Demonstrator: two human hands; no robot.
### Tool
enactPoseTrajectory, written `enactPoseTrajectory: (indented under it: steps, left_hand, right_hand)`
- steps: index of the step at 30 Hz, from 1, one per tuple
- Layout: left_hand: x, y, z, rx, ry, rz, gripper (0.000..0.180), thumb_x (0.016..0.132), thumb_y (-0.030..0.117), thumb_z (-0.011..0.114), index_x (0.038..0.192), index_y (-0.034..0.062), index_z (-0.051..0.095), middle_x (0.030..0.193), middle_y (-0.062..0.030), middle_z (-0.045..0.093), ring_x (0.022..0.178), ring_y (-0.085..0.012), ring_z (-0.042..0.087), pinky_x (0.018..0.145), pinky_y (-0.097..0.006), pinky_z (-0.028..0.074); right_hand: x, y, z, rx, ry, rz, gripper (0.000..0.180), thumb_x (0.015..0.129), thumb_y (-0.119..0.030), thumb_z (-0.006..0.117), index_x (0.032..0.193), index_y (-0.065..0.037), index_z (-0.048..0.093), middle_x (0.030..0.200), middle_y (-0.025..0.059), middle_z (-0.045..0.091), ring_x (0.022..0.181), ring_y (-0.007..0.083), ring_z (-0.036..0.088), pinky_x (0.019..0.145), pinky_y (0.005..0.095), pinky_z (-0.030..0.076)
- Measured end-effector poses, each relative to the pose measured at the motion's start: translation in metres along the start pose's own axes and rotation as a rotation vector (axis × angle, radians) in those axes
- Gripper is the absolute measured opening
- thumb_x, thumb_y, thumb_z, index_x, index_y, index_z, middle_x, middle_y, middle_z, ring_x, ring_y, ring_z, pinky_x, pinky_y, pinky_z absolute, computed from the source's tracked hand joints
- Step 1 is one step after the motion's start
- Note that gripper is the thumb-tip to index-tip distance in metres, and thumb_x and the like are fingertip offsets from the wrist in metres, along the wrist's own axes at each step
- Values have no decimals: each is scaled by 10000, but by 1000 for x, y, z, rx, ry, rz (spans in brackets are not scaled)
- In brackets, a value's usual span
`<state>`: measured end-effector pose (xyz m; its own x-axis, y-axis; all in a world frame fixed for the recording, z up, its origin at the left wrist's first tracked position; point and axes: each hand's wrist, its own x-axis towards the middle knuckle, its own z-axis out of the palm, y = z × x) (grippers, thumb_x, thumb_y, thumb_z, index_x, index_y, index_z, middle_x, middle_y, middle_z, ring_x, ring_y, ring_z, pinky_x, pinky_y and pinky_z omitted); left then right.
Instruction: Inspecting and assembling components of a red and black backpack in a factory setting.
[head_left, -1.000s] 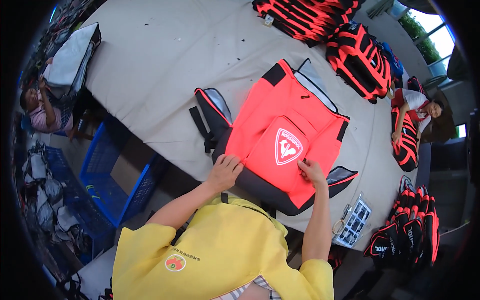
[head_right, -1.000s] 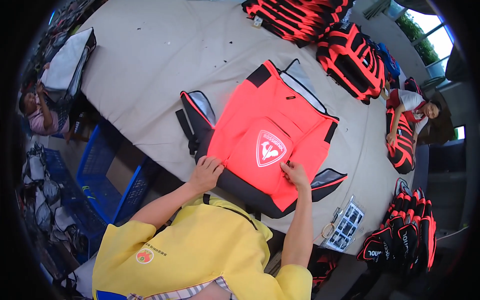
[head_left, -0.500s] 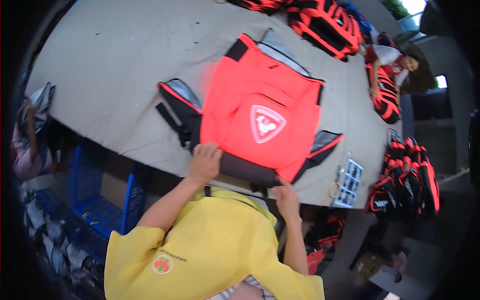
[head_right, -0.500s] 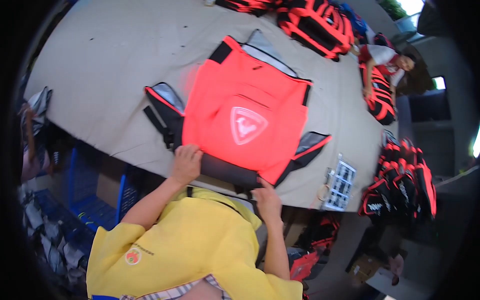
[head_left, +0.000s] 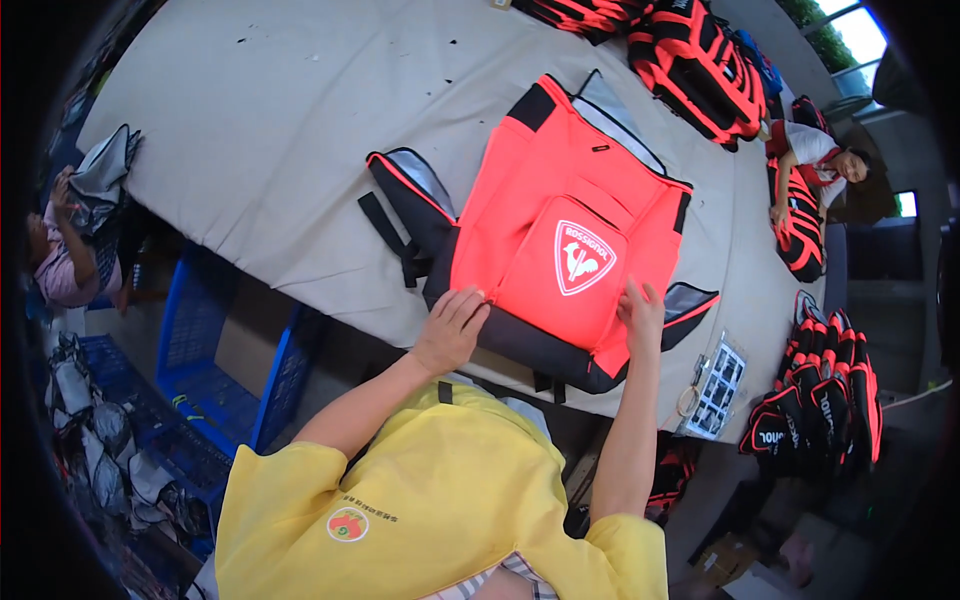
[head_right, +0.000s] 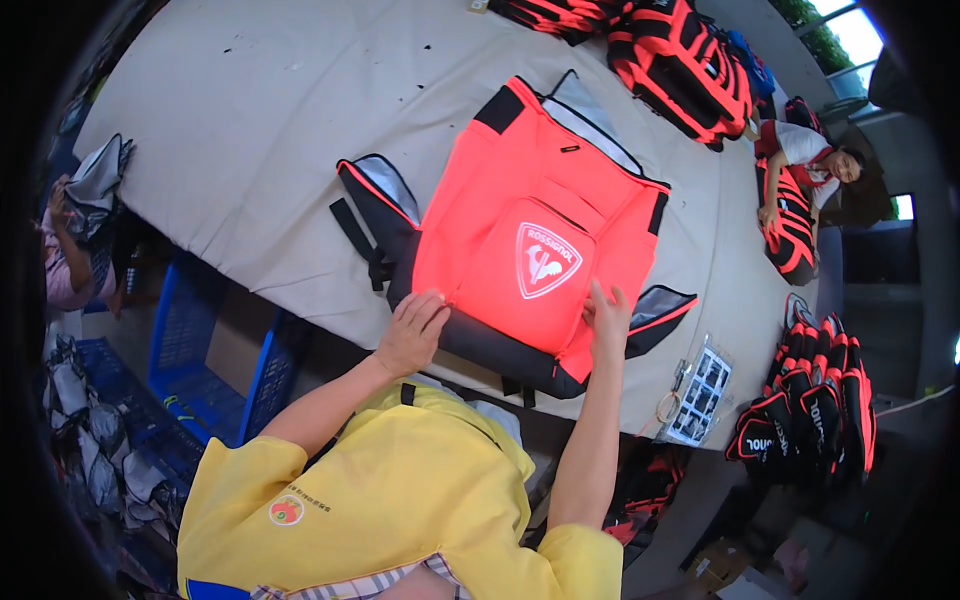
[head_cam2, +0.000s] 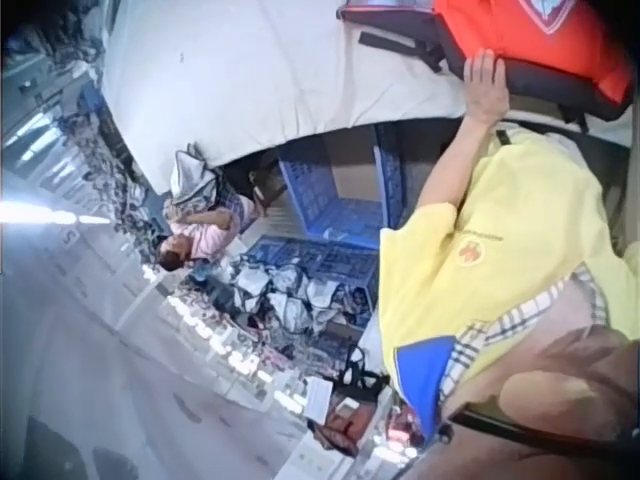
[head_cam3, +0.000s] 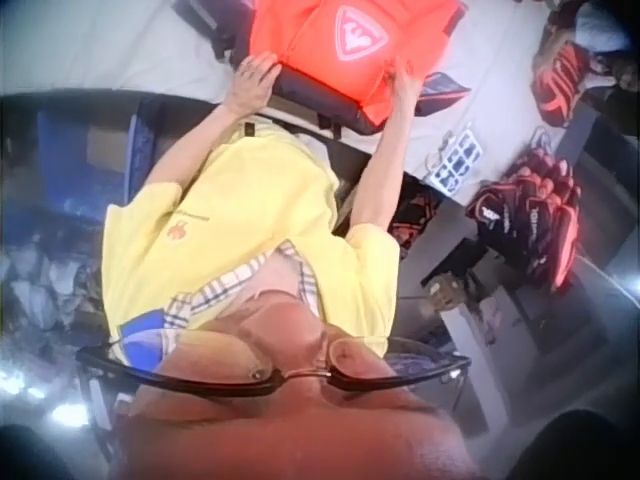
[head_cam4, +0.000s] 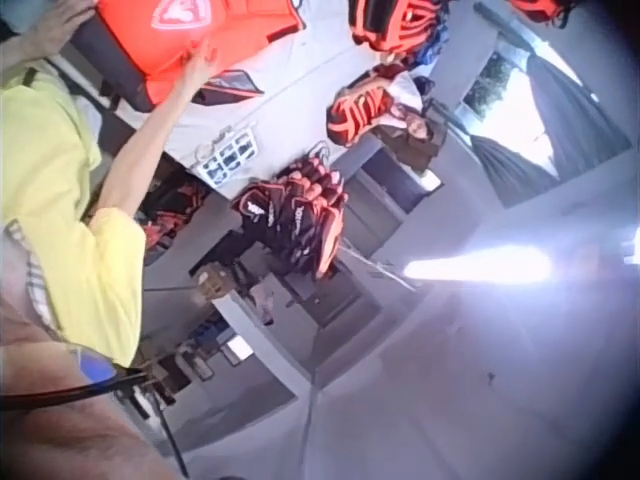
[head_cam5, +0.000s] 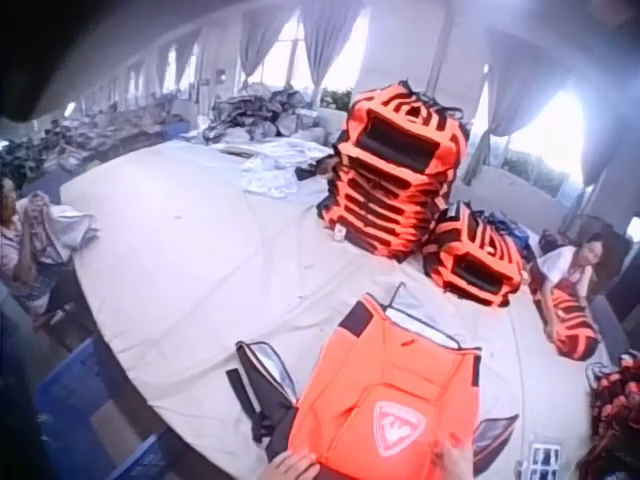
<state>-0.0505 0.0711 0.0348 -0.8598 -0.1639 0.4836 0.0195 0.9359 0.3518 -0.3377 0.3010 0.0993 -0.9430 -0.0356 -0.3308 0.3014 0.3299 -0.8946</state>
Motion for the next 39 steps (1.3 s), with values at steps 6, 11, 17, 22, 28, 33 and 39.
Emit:
enactPoseTrajectory:
  steps: [6, 11, 17, 22, 28, 33, 39]
  left_hand:
    - [-7, -3, 1, -14, -9, -60, 459, 860, 100, 683, 1309, 12, 653, 1450, -168, 579, 1421, -348, 523, 1200, -511, 402]
    - [1, -1, 6, -12, -13, -24, 445, 884, 97, 680, 1319, 10, 652, 1450, -175, 577, 1428, -356, 515, 1202, -519, 394]
    - [-8, -6, 1, -23, -76, -7, 471, 879, 93, 692, 1339, 4, 639, 1467, -184, 565, 1442, -369, 500, 1205, -518, 387]
    - [-8, -6, -2, -32, -125, 5, 543, 857, 84, 688, 1389, 1, 616, 1514, -189, 533, 1461, -381, 479, 1204, -538, 388]
    - [-20, -11, 14, -90, -98, 19, 582, 844, 77, 682, 1417, 12, 602, 1534, -193, 510, 1457, -397, 474, 1209, -560, 374]
    - [-17, -17, 12, -50, -94, 55, 579, 855, 79, 675, 1427, 23, 600, 1539, -189, 508, 1450, -408, 481, 1202, -560, 374]
    - [-9, -12, 6, -30, -139, 72, 534, 894, 90, 675, 1421, 29, 613, 1544, -184, 510, 1455, -390, 486, 1208, -527, 370]
  right_hand:
    - [-76, -50, -12, -129, -761, -4, 770, 1007, -253, 782, 1598, 61, 400, 1339, 146, 681, 1073, 199, 702, 928, 360, 581]
    - [-7, 9, -2, -113, -115, -61, 806, 960, -284, 831, 1566, 83, 447, 1259, 169, 735, 1140, 228, 698, 1008, 387, 535]
    - [-57, -46, 9, -207, -449, -8, 711, 925, -290, 860, 1443, 108, 581, 1228, 166, 735, 1084, 225, 692, 998, 366, 532]
    - [-165, 11, -50, -491, -585, -473, 286, 885, -94, 790, 1169, -61, 805, 1168, 77, 676, 1206, 245, 628, 1098, 345, 470]
    - [-216, 71, -62, -658, -439, -620, 415, 899, -74, 646, 1272, -159, 805, 1467, 97, 627, 1508, 337, 466, 1239, 426, 383]
    - [-229, 73, -79, -637, -274, -693, 495, 805, 8, 718, 1271, -145, 786, 1464, 163, 654, 1378, 391, 601, 1125, 465, 495]
    - [-233, 88, -89, -709, -226, -684, 675, 697, 155, 656, 1291, -143, 770, 1418, 157, 679, 1332, 382, 629, 1090, 468, 522]
